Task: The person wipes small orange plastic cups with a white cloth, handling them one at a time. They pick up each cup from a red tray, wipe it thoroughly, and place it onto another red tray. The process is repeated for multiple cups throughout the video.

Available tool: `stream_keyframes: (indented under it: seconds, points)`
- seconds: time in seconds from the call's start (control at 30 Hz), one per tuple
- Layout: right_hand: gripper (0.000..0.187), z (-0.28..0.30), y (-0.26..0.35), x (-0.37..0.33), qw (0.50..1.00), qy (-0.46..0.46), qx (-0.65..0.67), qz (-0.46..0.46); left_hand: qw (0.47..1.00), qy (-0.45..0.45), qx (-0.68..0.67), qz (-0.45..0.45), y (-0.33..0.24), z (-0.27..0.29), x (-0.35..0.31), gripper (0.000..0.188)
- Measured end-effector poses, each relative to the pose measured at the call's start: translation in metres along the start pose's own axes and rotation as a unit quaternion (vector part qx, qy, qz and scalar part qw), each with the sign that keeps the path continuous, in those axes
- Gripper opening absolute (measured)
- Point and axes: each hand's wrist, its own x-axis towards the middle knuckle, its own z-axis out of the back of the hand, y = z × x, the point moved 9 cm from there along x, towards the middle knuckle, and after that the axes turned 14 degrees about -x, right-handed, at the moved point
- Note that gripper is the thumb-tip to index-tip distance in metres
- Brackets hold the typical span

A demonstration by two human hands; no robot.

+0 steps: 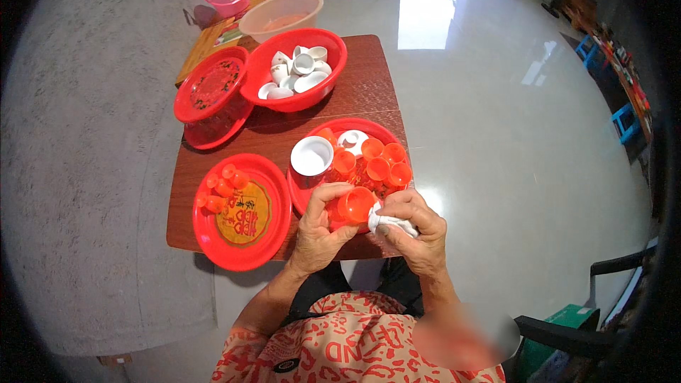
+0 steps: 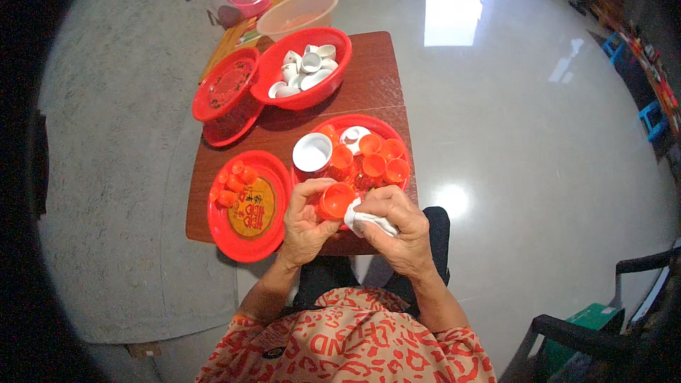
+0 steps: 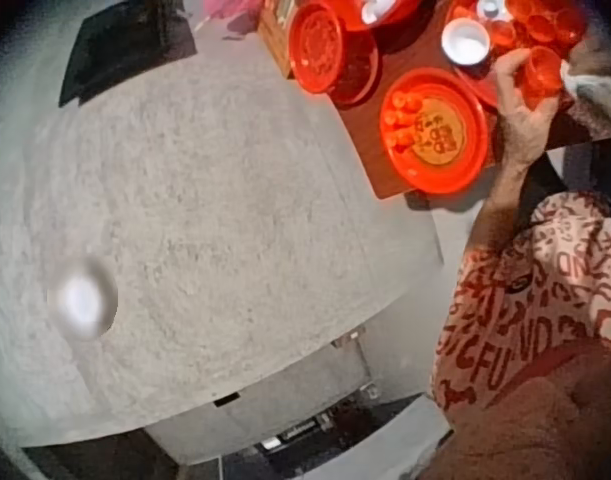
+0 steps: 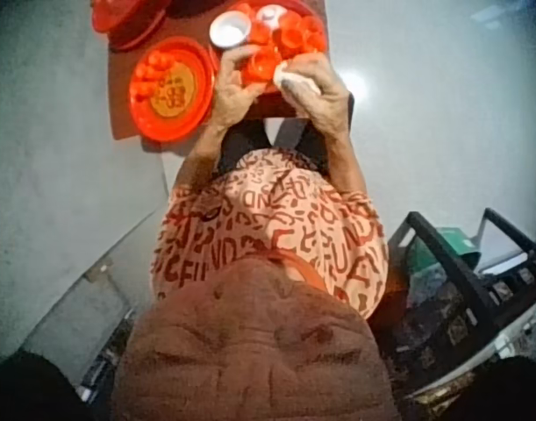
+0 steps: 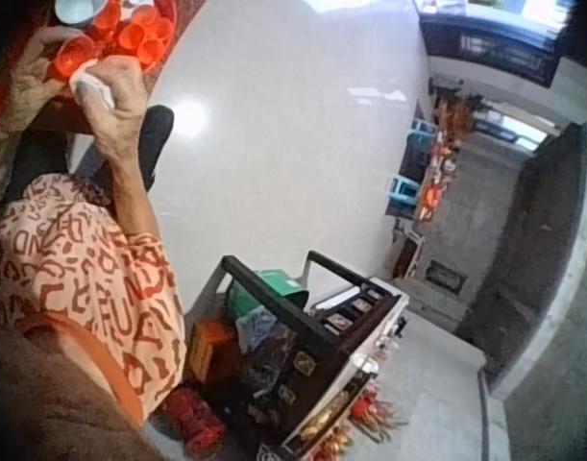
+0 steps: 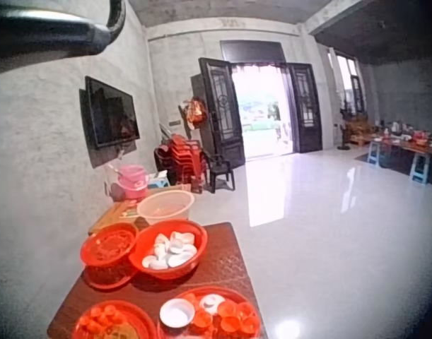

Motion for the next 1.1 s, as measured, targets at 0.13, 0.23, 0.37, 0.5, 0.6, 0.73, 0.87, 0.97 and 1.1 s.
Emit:
stream_keyframes:
  seconds: [0.13, 0.23, 0.37, 0.5, 0.6, 0.73, 0.87, 0.97, 1.1]
  points:
    - [0.018, -0.001, -0.004, 0.009, 0.996, 0.036, -0.085, -0.006, 0.974, 0.096, 0.190, -0.070, -0.020, -0.016, 0.003, 0.055]
    - [0.021, -0.003, -0.025, 0.010, 0.990, 0.022, -0.065, -0.120, 0.963, 0.120, 0.230, -0.069, -0.023, -0.023, 0.004, 0.052]
    - [0.024, -0.002, -0.029, 0.008, 0.988, 0.010, -0.109, -0.108, 0.962, 0.127, 0.235, -0.062, -0.024, -0.021, 0.006, 0.051]
    - [0.023, -0.015, -0.039, -0.003, 0.973, 0.132, -0.078, -0.173, 0.967, 0.136, 0.215, -0.018, -0.020, -0.018, 0.004, 0.050]
    - [0.026, -0.023, -0.046, -0.008, 0.944, 0.218, -0.044, -0.243, 0.958, 0.176, 0.228, -0.003, -0.017, -0.021, 0.004, 0.049]
    - [0.025, -0.015, -0.017, 0.000, 0.964, 0.061, -0.257, 0.036, 0.968, 0.164, 0.167, 0.091, -0.001, -0.017, 0.001, 0.045]
    - [0.028, -0.012, 0.021, -0.001, 0.942, -0.028, -0.257, 0.212, 0.960, 0.136, 0.054, 0.239, 0.016, -0.007, -0.007, 0.041]
    - [0.028, -0.011, 0.031, 0.000, 0.937, -0.031, -0.256, 0.235, 0.955, 0.122, 0.007, 0.271, 0.020, -0.004, -0.010, 0.040]
    - [0.024, -0.013, 0.018, 0.002, 0.938, -0.015, -0.294, 0.184, 0.974, 0.118, 0.050, 0.189, 0.008, -0.009, -0.006, 0.041]
